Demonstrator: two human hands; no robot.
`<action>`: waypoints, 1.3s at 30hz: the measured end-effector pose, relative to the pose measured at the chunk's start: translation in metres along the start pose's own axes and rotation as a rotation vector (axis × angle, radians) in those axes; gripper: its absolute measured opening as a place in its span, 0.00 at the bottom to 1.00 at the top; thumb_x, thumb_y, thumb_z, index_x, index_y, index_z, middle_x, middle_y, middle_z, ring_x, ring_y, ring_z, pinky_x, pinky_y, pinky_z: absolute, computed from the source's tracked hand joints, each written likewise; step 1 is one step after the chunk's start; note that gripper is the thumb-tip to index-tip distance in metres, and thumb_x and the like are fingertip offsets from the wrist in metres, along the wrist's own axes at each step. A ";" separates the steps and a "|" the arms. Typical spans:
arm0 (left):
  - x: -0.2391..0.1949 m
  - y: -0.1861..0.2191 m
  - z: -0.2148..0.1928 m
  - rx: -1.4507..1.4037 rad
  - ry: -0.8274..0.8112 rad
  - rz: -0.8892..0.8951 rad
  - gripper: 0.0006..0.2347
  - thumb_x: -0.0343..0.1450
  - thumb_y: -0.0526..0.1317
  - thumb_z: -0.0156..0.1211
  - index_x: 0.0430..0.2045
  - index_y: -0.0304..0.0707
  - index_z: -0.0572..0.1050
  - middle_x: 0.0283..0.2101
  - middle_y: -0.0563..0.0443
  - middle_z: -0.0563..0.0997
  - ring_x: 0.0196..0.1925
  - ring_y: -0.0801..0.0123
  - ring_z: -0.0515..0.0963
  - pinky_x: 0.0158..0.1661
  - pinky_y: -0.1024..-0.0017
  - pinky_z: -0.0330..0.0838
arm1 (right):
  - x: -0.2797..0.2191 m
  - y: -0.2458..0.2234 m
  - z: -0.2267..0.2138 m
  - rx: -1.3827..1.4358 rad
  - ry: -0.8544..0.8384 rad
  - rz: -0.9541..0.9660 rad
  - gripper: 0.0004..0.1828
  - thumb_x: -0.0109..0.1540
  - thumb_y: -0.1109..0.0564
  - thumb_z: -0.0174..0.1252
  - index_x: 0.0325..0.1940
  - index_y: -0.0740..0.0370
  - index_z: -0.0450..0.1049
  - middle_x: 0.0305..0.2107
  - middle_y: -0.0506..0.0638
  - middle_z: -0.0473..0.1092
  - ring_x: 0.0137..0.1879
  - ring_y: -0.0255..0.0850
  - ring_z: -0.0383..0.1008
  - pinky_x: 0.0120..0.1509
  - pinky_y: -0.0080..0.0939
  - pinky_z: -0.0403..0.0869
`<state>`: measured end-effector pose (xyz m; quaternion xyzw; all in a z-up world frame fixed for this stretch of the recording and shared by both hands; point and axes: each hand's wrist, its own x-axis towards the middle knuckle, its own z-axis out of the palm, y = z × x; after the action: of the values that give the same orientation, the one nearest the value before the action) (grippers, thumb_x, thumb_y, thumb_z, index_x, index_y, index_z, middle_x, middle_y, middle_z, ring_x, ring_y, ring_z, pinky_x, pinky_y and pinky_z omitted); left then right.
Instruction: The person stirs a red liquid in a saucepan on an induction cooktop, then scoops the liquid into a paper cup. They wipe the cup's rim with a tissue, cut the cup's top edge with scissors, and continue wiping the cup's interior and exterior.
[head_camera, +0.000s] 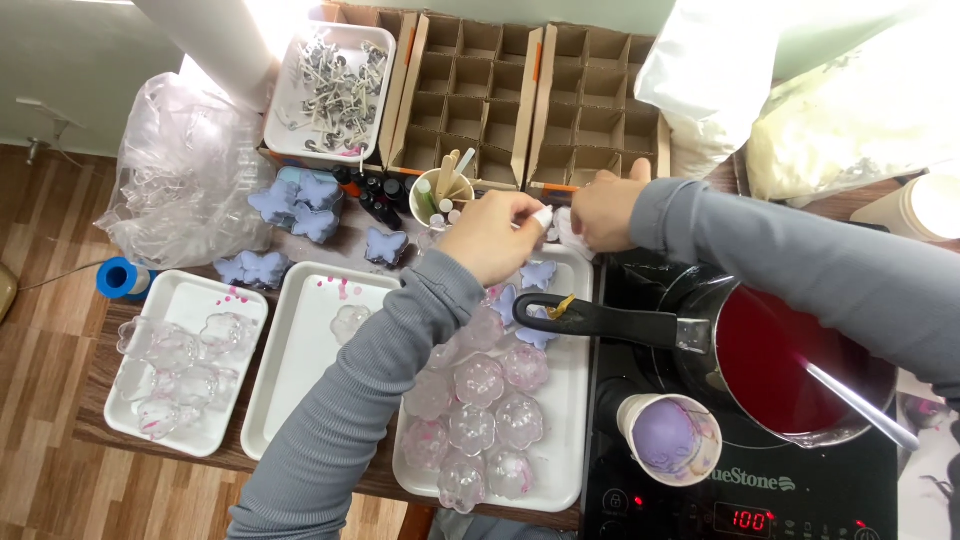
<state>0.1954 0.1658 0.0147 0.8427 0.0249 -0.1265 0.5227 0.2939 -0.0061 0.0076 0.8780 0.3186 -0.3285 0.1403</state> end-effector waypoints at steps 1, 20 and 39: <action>0.001 -0.004 -0.001 0.000 0.001 -0.001 0.14 0.72 0.43 0.56 0.42 0.32 0.81 0.31 0.44 0.87 0.29 0.66 0.86 0.35 0.68 0.79 | -0.010 0.002 -0.008 -0.001 0.000 -0.001 0.15 0.59 0.54 0.61 0.48 0.41 0.83 0.44 0.44 0.77 0.63 0.40 0.67 0.60 0.60 0.53; -0.027 0.016 -0.004 -0.569 0.053 0.125 0.24 0.74 0.42 0.55 0.66 0.42 0.59 0.55 0.45 0.77 0.51 0.70 0.78 0.47 0.68 0.76 | -0.199 0.000 -0.087 0.767 0.626 -0.445 0.11 0.65 0.59 0.61 0.51 0.64 0.79 0.40 0.52 0.79 0.44 0.38 0.80 0.49 0.38 0.78; -0.154 0.084 0.107 -0.806 0.228 0.487 0.05 0.77 0.29 0.56 0.44 0.33 0.68 0.41 0.55 0.78 0.42 0.82 0.76 0.42 0.80 0.74 | -0.273 -0.031 0.036 1.163 0.765 -0.474 0.21 0.57 0.62 0.66 0.54 0.65 0.72 0.43 0.47 0.75 0.46 0.32 0.77 0.49 0.32 0.78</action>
<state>0.0410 0.0472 0.0800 0.5627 -0.0691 0.1125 0.8160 0.0972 -0.1263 0.1611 0.7714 0.3007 -0.1368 -0.5439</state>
